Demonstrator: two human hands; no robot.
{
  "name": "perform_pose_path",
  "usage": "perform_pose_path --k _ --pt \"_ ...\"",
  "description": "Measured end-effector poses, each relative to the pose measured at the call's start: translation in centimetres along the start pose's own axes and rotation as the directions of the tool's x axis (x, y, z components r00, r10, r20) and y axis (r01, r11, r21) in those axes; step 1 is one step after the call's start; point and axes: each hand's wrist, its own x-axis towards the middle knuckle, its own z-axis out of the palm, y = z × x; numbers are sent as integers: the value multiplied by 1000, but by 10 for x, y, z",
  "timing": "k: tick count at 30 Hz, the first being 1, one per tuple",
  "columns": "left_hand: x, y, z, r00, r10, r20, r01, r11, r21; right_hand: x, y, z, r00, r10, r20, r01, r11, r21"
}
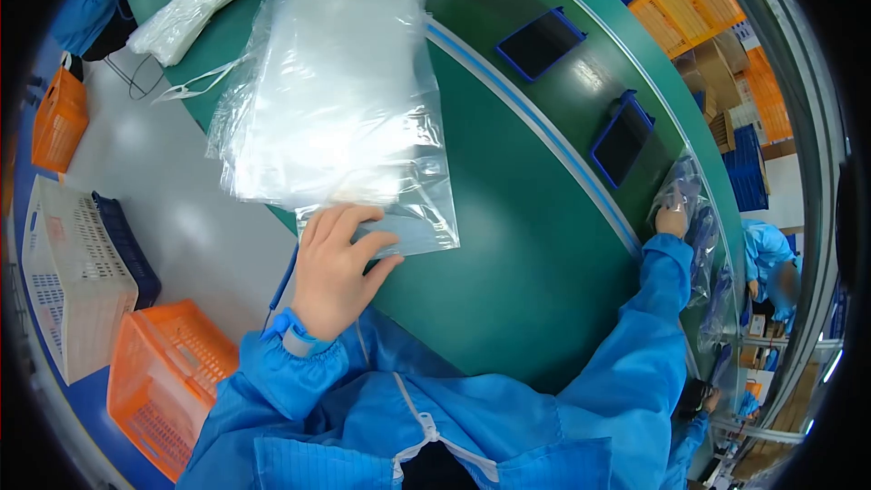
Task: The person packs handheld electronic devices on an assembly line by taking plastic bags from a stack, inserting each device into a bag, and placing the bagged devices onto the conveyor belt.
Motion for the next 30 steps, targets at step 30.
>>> perform_pose_path --k 30 --pt "9 -10 18 984 -60 -168 40 992 -118 -8 -124 -32 852 221 475 -511 549 662"
